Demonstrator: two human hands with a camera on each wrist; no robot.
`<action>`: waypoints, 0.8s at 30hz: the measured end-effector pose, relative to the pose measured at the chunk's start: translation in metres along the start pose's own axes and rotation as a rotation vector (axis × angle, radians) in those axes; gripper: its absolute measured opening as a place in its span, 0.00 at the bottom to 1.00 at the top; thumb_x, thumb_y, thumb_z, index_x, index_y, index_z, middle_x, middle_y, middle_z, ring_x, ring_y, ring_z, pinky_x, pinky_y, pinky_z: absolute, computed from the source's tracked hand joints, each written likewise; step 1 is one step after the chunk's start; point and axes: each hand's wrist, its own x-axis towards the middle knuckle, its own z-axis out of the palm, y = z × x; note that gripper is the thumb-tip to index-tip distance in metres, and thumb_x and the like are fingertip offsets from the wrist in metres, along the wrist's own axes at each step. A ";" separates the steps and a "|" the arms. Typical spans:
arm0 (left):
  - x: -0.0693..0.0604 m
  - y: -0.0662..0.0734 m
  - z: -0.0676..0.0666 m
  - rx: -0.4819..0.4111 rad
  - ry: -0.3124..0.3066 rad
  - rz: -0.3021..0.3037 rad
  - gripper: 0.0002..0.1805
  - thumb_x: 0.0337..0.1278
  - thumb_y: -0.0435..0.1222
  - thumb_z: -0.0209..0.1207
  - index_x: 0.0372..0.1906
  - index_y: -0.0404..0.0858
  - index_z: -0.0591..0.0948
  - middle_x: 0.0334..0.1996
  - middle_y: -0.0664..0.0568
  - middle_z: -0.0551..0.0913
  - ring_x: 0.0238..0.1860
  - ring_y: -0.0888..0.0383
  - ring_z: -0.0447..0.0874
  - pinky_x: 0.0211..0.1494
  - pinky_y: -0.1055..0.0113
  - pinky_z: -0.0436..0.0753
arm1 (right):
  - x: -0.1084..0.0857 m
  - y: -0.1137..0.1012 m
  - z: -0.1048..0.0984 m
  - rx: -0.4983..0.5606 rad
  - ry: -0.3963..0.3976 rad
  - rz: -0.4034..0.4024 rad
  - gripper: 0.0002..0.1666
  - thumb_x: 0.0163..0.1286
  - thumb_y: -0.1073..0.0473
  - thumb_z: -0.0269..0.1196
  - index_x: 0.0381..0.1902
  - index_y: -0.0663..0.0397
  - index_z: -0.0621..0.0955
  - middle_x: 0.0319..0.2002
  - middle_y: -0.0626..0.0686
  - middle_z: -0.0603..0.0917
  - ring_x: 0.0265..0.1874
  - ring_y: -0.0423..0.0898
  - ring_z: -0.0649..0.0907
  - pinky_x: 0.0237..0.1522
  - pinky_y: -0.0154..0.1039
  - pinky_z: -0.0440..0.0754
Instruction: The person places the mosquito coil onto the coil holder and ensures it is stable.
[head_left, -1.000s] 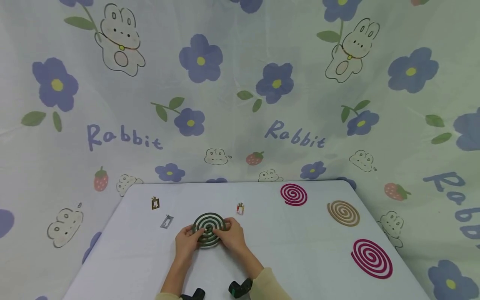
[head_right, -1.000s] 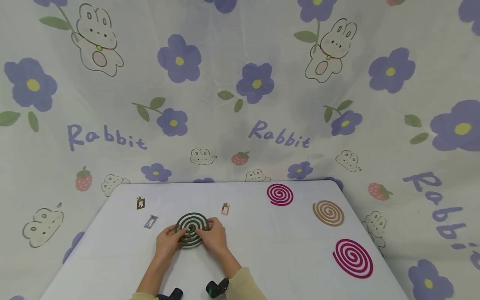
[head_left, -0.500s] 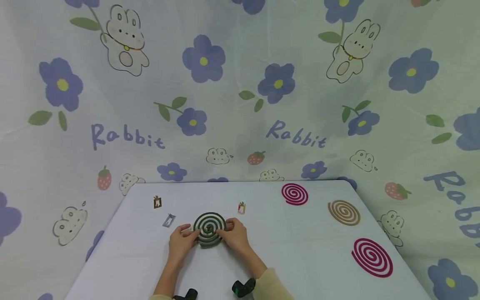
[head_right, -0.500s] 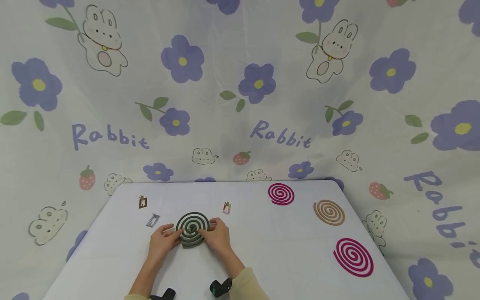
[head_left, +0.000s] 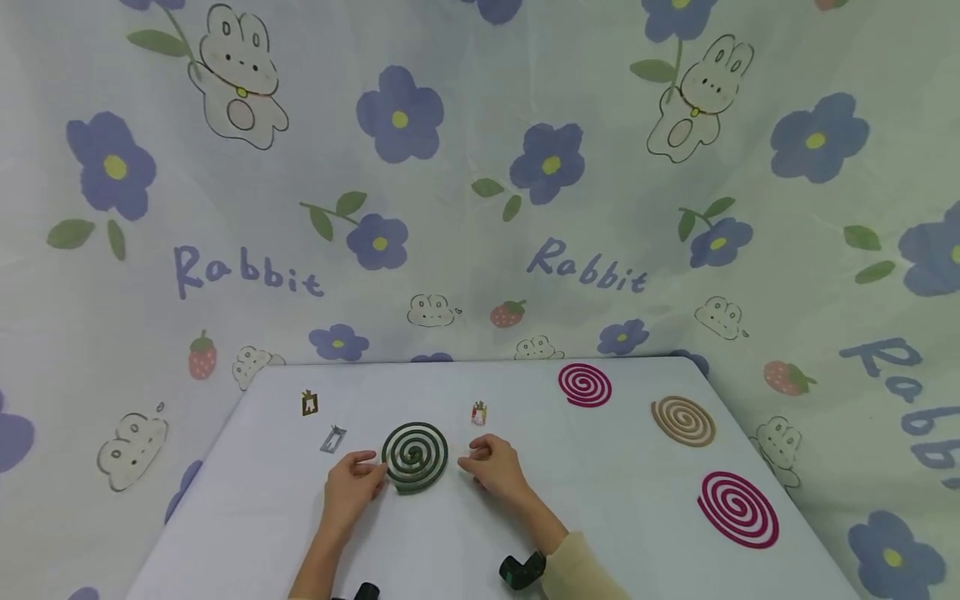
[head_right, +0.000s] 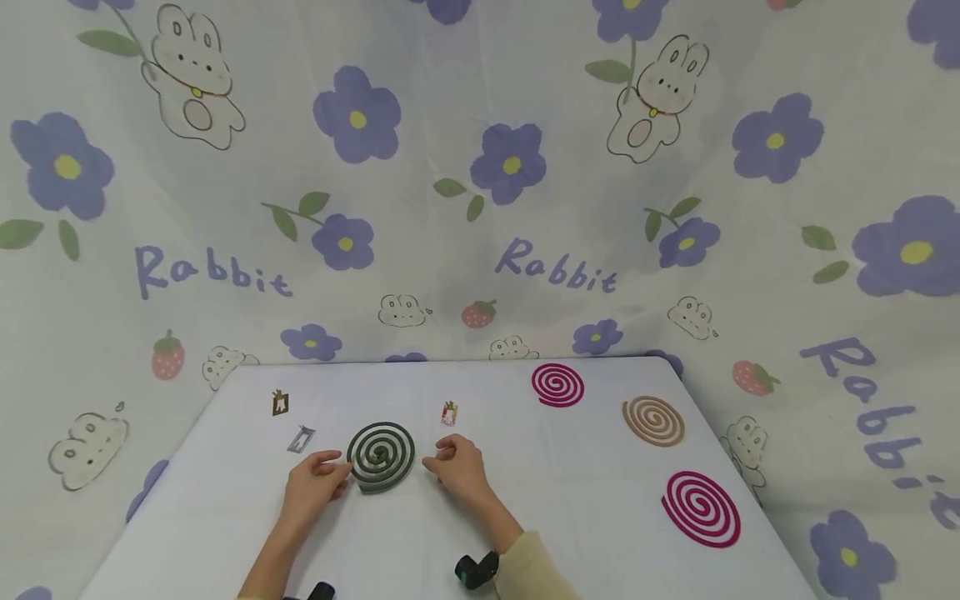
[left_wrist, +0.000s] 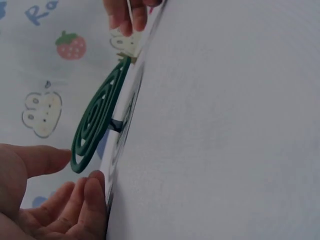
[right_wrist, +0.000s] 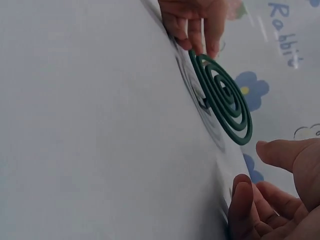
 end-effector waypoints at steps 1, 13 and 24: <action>0.001 0.001 0.000 0.011 0.003 0.007 0.21 0.57 0.33 0.64 0.54 0.28 0.75 0.33 0.43 0.84 0.28 0.55 0.83 0.27 0.70 0.81 | 0.001 0.000 -0.004 -0.003 0.002 0.001 0.21 0.59 0.57 0.71 0.46 0.64 0.78 0.31 0.50 0.79 0.20 0.42 0.80 0.22 0.37 0.80; 0.004 0.015 0.005 0.256 0.101 0.120 0.17 0.56 0.37 0.65 0.48 0.32 0.80 0.31 0.47 0.82 0.24 0.57 0.75 0.25 0.66 0.73 | 0.005 0.008 -0.048 -0.055 -0.005 -0.032 0.16 0.63 0.57 0.69 0.44 0.62 0.81 0.30 0.51 0.79 0.21 0.45 0.80 0.24 0.37 0.81; 0.003 0.031 0.011 0.184 0.025 0.153 0.16 0.57 0.36 0.65 0.48 0.33 0.81 0.33 0.48 0.82 0.30 0.56 0.80 0.26 0.67 0.76 | 0.009 0.022 -0.083 -0.148 0.032 -0.048 0.12 0.65 0.58 0.67 0.42 0.59 0.81 0.31 0.50 0.80 0.21 0.44 0.80 0.22 0.36 0.80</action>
